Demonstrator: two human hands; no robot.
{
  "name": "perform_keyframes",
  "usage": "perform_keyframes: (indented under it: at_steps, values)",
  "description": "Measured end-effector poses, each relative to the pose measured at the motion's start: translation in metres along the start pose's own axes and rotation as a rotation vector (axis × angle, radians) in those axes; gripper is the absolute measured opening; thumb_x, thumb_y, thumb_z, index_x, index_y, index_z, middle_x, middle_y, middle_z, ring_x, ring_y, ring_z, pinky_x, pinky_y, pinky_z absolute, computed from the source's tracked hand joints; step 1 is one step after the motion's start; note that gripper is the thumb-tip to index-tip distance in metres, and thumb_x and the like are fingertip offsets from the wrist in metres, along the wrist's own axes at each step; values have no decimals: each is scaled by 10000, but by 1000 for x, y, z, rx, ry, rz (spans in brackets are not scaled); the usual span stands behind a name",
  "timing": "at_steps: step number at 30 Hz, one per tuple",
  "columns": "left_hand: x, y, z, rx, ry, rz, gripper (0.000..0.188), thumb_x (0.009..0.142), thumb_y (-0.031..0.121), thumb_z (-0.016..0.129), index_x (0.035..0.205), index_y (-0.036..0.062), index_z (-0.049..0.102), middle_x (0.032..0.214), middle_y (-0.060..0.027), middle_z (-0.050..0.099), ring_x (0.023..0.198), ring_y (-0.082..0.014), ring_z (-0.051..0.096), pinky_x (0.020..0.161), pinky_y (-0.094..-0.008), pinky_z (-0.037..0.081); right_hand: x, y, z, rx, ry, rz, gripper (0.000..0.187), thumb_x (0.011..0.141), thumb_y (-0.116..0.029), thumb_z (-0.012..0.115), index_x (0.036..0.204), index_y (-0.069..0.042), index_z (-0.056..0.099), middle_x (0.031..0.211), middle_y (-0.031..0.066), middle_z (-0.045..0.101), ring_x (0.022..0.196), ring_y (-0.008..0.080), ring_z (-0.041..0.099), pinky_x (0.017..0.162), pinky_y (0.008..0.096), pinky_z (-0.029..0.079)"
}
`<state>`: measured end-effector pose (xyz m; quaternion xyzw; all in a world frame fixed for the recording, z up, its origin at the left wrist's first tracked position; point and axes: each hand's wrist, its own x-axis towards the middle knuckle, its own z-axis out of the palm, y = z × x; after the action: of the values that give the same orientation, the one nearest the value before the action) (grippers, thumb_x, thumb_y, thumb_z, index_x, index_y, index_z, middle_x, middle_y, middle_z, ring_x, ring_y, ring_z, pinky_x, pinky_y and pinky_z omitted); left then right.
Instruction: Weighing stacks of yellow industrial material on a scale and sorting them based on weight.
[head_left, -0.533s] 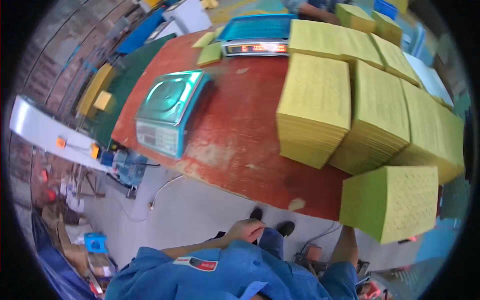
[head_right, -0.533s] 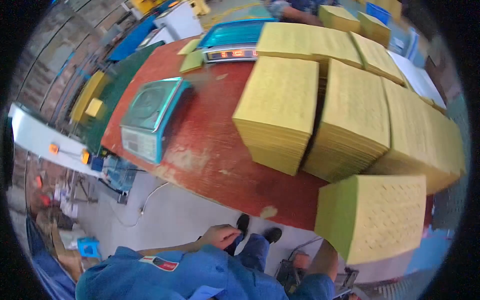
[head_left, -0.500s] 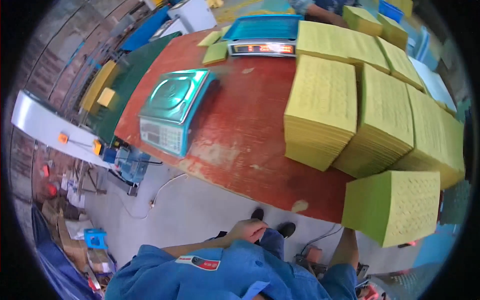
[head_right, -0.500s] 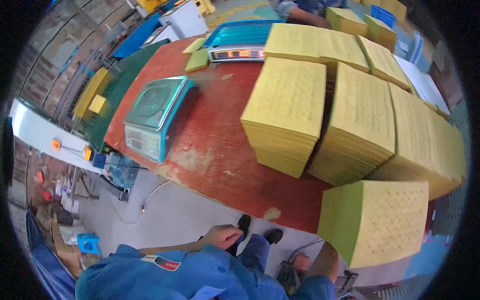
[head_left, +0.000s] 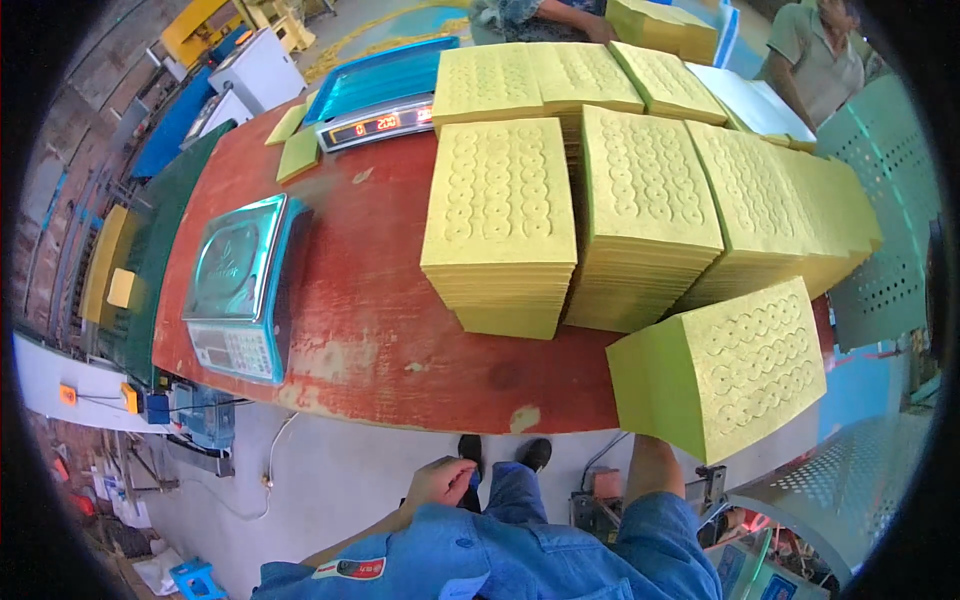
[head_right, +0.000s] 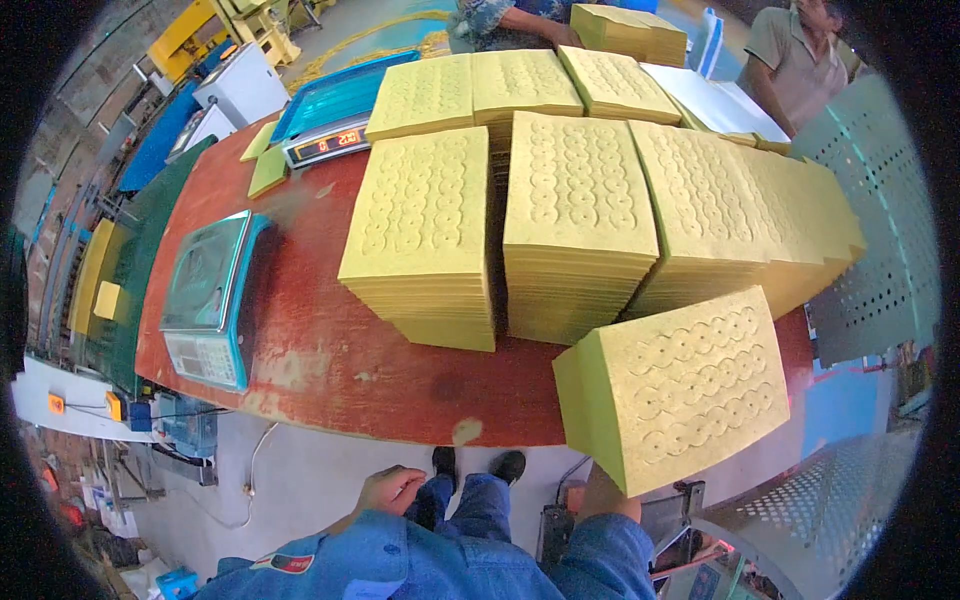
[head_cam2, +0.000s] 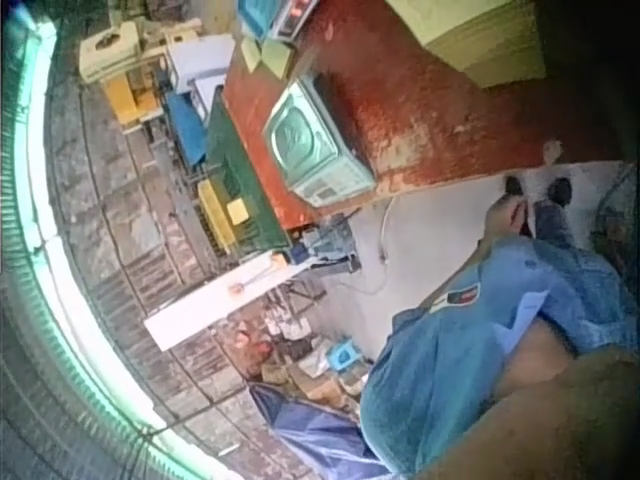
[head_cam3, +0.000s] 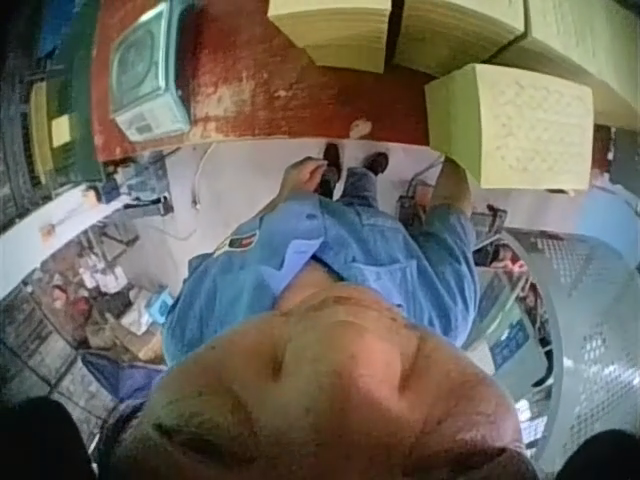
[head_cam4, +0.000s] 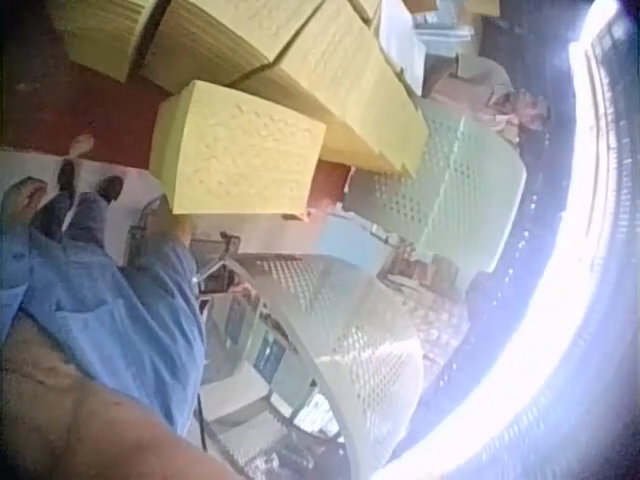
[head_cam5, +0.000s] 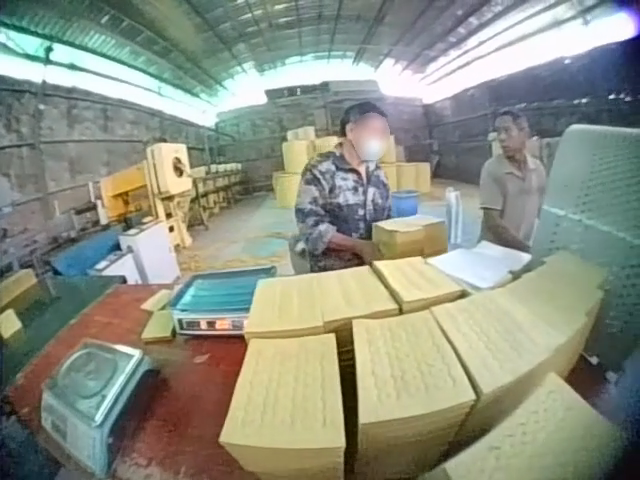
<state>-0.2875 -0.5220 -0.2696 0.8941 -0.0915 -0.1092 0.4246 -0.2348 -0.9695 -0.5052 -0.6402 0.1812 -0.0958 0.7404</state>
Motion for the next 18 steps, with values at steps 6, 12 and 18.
perform_keyframes:
  at_steps: [6,12,18]
  values:
    - [3,14,3,11,-56,-43,165,891,145,626,1009,37,664,881,-144,682,746,-306,673,658,-373,539,11,1,-1,265,129,88,461,798,-154,714,1188,-42,494,971,120,615,782,254,634,611,376,529]
    - [23,28,20,-115,-246,21,250,891,156,637,1113,42,623,952,-154,679,804,-290,688,679,-369,549,-20,10,-10,493,402,194,452,800,-135,708,1187,-44,494,948,110,617,749,238,635,584,363,528]
    - [22,44,35,-278,-440,-4,392,904,218,672,1240,46,570,1056,-169,680,931,-276,688,815,-374,556,-170,-119,65,350,387,464,433,819,37,531,1252,22,522,939,101,633,741,187,617,603,324,509]
